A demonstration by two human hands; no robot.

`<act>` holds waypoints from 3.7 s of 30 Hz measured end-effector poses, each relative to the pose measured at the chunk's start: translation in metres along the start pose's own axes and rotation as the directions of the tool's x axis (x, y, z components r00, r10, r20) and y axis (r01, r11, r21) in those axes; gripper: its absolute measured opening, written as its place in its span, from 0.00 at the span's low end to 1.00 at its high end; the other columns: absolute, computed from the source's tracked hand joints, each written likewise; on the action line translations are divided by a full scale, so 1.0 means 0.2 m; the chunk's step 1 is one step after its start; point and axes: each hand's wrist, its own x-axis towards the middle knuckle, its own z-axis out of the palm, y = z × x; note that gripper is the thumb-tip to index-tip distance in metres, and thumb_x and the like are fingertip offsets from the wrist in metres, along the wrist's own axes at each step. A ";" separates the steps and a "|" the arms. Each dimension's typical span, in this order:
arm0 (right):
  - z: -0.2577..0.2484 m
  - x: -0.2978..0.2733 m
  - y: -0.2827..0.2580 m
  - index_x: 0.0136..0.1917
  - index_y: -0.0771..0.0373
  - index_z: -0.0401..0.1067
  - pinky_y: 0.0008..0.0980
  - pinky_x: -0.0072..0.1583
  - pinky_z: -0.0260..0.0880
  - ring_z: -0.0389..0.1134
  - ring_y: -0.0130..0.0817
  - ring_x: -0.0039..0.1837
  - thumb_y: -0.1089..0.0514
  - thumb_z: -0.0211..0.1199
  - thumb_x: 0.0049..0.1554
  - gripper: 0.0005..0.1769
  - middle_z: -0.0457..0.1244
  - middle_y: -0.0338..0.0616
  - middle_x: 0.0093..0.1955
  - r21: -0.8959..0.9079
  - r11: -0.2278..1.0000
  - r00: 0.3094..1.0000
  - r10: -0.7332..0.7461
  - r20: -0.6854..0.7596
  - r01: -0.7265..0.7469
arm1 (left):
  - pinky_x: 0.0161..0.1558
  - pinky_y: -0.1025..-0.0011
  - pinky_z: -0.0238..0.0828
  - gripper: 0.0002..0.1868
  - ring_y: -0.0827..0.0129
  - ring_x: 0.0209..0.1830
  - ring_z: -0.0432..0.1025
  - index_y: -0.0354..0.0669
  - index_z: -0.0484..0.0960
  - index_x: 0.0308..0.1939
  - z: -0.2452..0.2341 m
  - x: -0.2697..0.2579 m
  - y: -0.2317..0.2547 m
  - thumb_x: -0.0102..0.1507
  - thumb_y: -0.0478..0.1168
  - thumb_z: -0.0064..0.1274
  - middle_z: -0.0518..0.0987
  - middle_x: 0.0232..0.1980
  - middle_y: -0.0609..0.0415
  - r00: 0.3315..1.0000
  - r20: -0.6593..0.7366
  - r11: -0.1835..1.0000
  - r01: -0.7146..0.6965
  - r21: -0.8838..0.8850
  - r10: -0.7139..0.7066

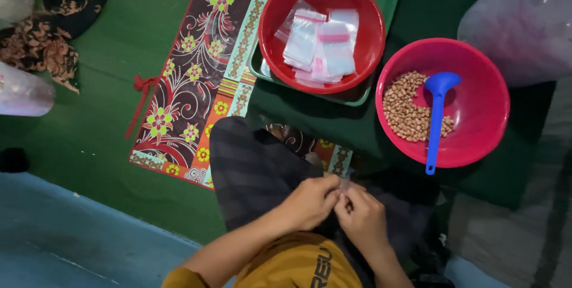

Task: Packaging small beans into plastic zip-lock bags using a spoon and sealing them by hand.

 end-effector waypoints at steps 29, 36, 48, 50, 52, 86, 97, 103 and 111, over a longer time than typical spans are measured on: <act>-0.69 0.31 0.35 0.57 0.52 0.69 0.35 0.46 0.64 0.61 0.39 0.45 0.49 0.61 0.49 0.22 0.60 0.40 0.44 -0.579 0.763 0.958 -0.243 0.153 0.286 | 0.29 0.80 0.67 0.03 0.69 0.29 0.67 0.48 0.76 0.36 -0.27 -0.03 0.09 0.60 0.38 0.47 0.69 0.30 0.60 0.774 -0.037 0.650 -0.503 0.570 0.632; -0.71 0.47 0.49 0.53 0.57 0.70 0.33 0.45 0.66 0.62 0.42 0.42 0.54 0.53 0.55 0.13 0.60 0.45 0.44 -0.492 0.676 0.824 -0.538 0.178 0.548 | 0.30 0.78 0.68 0.03 0.66 0.28 0.68 0.45 0.76 0.33 -0.26 -0.04 0.04 0.60 0.38 0.49 0.71 0.29 0.58 0.779 -0.044 0.687 -0.522 0.506 0.625; -0.54 0.49 0.45 0.52 0.61 0.74 0.31 0.45 0.68 0.68 0.38 0.39 0.59 0.49 0.61 0.12 0.65 0.39 0.35 -0.181 0.983 0.858 -0.128 -0.497 0.041 | 0.43 0.63 0.70 0.06 0.48 0.42 0.72 0.38 0.78 0.36 -0.44 0.12 0.34 0.55 0.32 0.55 0.75 0.38 0.43 0.760 -0.019 0.717 -0.604 0.348 0.650; -0.52 0.50 0.42 0.49 0.67 0.73 0.30 0.39 0.66 0.66 0.36 0.34 0.61 0.48 0.61 0.13 0.64 0.45 0.32 -0.036 0.999 0.810 -0.040 -0.584 0.023 | 0.42 0.63 0.70 0.04 0.49 0.41 0.73 0.38 0.78 0.34 -0.48 0.21 0.46 0.56 0.33 0.56 0.75 0.37 0.45 0.737 -0.028 0.694 -0.622 0.363 0.675; -0.51 0.49 0.41 0.47 0.72 0.73 0.28 0.33 0.65 0.65 0.34 0.29 0.64 0.46 0.61 0.14 0.63 0.52 0.29 0.105 0.994 0.752 0.055 -0.657 0.018 | 0.41 0.63 0.71 0.03 0.51 0.41 0.73 0.39 0.78 0.32 -0.49 0.32 0.50 0.56 0.34 0.56 0.76 0.37 0.46 0.709 -0.034 0.666 -0.644 0.376 0.705; -0.67 0.33 0.31 0.52 0.68 0.72 0.40 0.42 0.67 0.65 0.47 0.41 0.57 0.51 0.58 0.15 0.64 0.52 0.43 -0.541 0.785 0.757 -0.542 -0.365 0.302 | 0.38 0.51 0.70 0.18 0.41 0.37 0.72 0.47 0.64 0.44 -0.24 0.96 0.38 0.55 0.40 0.54 0.75 0.33 0.39 0.920 -0.014 0.805 -0.335 0.490 0.391; -0.54 0.28 0.33 0.53 0.58 0.70 0.35 0.42 0.62 0.64 0.41 0.45 0.48 0.53 0.56 0.16 0.61 0.44 0.43 -0.590 0.781 0.916 -0.366 -0.166 0.205 | 0.34 0.58 0.71 0.04 0.49 0.40 0.70 0.48 0.76 0.35 -0.38 0.78 0.47 0.56 0.39 0.51 0.72 0.41 0.49 0.817 0.015 0.646 -0.466 0.604 0.576; -0.56 0.28 0.14 0.58 0.61 0.69 0.38 0.54 0.63 0.63 0.44 0.55 0.36 0.66 0.41 0.38 0.62 0.46 0.54 -0.241 0.954 0.909 -0.252 -0.332 0.177 | 0.36 0.62 0.70 0.07 0.57 0.35 0.72 0.48 0.75 0.32 -0.32 0.43 0.52 0.53 0.41 0.56 0.73 0.31 0.53 0.797 0.195 0.612 -0.572 0.545 0.572; -0.49 0.27 -0.13 0.36 0.63 0.74 0.25 0.46 0.67 0.68 0.31 0.40 0.67 0.63 0.48 0.02 0.66 0.42 0.36 0.330 0.939 0.972 -0.015 -0.236 0.094 | 0.39 0.80 0.72 0.17 0.75 0.37 0.77 0.43 0.73 0.48 -0.25 0.15 0.30 0.56 0.37 0.55 0.81 0.40 0.56 0.906 0.022 0.906 -0.423 -0.002 0.423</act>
